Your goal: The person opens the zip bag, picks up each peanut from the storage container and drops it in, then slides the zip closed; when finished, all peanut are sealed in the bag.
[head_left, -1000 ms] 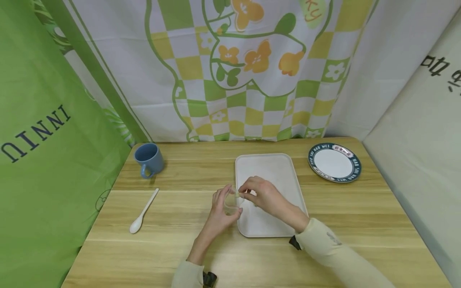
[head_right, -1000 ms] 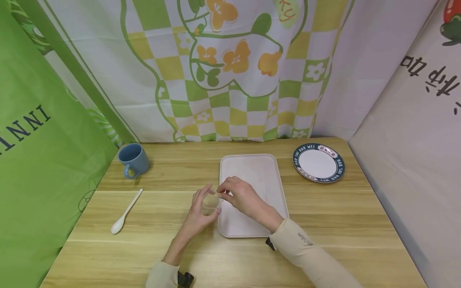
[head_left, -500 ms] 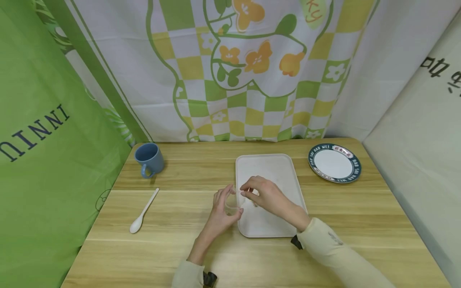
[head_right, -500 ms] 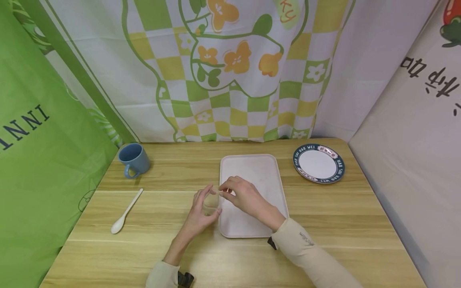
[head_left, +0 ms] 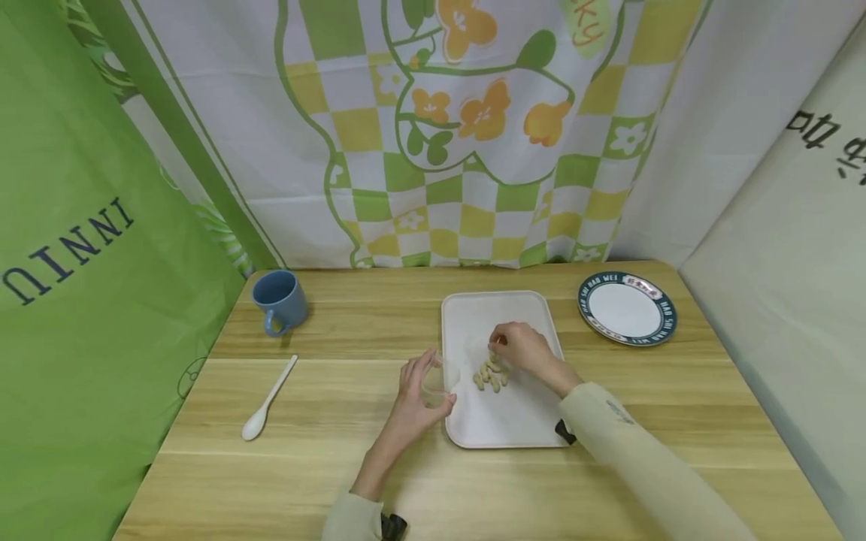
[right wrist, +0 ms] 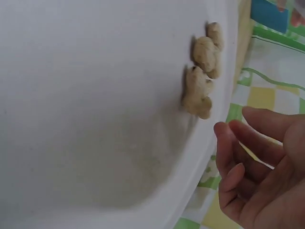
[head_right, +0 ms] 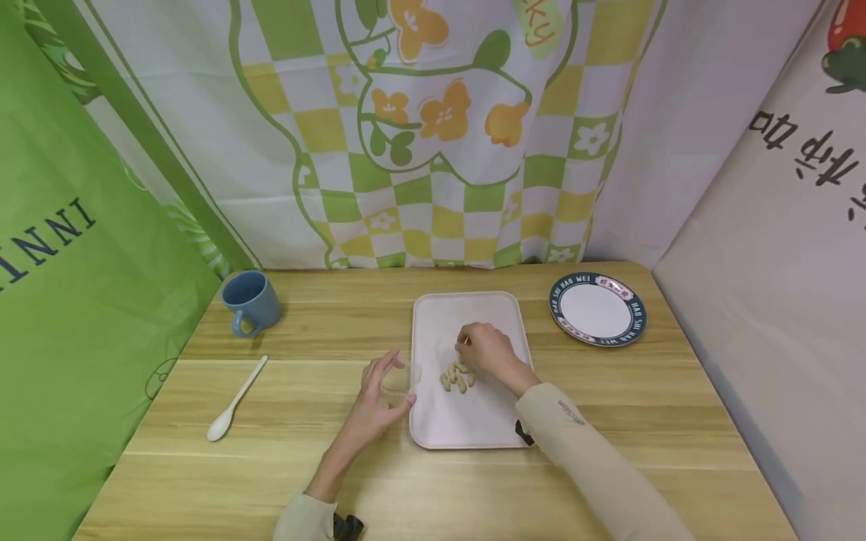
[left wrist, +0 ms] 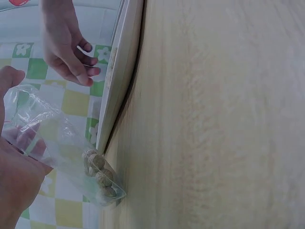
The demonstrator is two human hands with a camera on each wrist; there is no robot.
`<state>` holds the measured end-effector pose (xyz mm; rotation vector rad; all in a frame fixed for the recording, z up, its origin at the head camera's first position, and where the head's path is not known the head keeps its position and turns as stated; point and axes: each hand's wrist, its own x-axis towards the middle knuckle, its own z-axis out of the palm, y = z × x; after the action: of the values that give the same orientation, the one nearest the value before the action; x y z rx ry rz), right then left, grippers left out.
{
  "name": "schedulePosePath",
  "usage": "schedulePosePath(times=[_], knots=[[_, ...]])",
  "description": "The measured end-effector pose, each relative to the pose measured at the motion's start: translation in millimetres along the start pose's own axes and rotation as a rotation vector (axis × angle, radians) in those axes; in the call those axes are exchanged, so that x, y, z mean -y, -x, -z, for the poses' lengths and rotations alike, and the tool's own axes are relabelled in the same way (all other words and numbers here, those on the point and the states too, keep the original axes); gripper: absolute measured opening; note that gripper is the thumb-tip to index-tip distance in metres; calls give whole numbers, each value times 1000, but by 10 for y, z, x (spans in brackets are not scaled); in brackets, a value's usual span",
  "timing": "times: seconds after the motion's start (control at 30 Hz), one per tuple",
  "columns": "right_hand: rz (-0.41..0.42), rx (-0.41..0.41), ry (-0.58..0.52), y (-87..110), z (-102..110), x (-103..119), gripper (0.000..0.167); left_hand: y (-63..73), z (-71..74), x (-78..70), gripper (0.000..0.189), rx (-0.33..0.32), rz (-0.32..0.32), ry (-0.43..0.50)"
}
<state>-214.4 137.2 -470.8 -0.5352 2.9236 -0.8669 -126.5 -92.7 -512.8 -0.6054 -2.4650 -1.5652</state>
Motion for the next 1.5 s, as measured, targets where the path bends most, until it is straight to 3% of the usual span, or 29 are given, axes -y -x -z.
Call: schedulePosePath(times=[0.13, 0.27, 0.97, 1.07, 1.3, 1.5], knots=[[-140, 69, 34, -66, -90, -39, 13, 11, -13, 13, 81, -4, 1, 0], [-199, 95, 40, -109, -142, -59, 15, 12, -15, 27, 81, -16, -13, -4], [-209, 45, -40, -101, -168, -124, 10, 16, -19, 58, 79, -8, 2, -23], [-180, 16, -79, -62, -135, -110, 9, 8, -23, 61, 79, -6, -1, -20], [28, -95, -200, 6, -50, -49, 9, -7, -12, 55, 78, -12, 9, -3], [93, -126, -254, 114, 46, 93, 10, -6, -4, 37, 79, -12, 14, -3]])
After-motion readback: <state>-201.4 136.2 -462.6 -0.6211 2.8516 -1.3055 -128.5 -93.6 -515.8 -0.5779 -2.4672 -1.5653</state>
